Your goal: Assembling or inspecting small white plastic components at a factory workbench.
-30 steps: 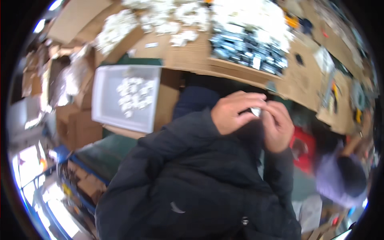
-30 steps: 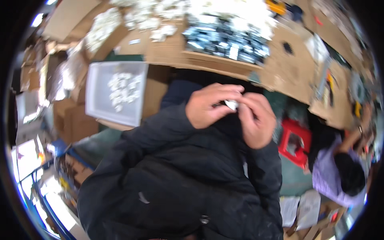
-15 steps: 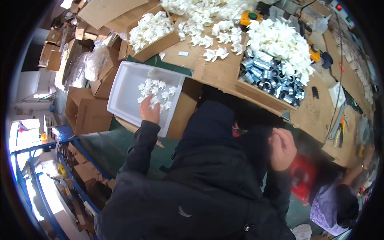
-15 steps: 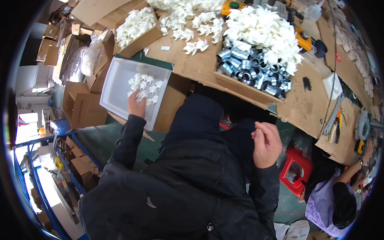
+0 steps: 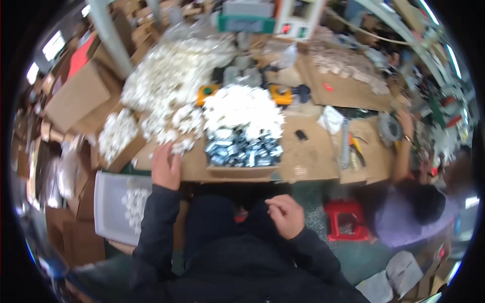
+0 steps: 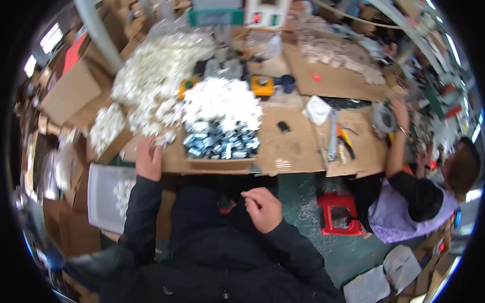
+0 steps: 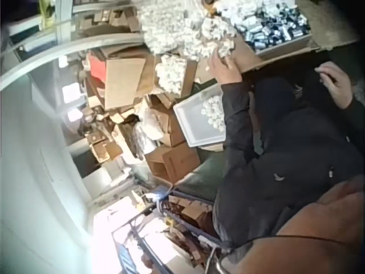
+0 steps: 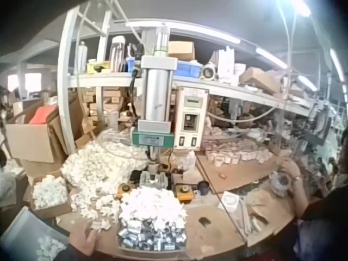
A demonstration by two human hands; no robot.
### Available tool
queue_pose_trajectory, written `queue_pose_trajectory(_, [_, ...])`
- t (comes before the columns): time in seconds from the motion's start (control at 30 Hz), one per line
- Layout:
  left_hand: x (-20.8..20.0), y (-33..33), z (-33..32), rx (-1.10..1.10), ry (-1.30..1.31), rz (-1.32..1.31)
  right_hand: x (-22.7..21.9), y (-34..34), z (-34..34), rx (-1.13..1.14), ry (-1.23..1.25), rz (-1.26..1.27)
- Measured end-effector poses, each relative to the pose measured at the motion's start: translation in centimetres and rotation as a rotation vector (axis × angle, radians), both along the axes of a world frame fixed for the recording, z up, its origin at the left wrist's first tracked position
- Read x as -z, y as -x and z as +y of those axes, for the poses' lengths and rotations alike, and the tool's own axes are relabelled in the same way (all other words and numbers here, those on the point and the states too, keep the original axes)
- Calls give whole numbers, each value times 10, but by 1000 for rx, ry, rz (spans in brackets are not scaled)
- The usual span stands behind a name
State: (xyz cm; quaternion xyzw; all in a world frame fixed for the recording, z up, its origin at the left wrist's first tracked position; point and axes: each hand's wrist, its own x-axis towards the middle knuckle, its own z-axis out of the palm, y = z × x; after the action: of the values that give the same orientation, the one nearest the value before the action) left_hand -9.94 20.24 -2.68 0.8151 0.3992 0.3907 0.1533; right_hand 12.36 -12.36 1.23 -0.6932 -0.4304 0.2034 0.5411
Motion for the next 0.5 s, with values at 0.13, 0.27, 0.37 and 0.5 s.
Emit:
queue_pose_trajectory(0.13, [8, -9, 9, -19, -23, 156, -7, 0, -16, 88, -26, 41])
queue_pose_trajectory(0.27, [4, -12, 6, 1, -92, 176, -4, -4, -19, 78, -13, 6])
queue_pose_trajectory(0.37, [3, -17, 6, -37, -3, 133, 3, -7, -21, 65, -22, 10])
queue_pose_trajectory(0.5, [2, -16, 3, -80, 63, -9, 4, -11, -19, 60, -30, 15])
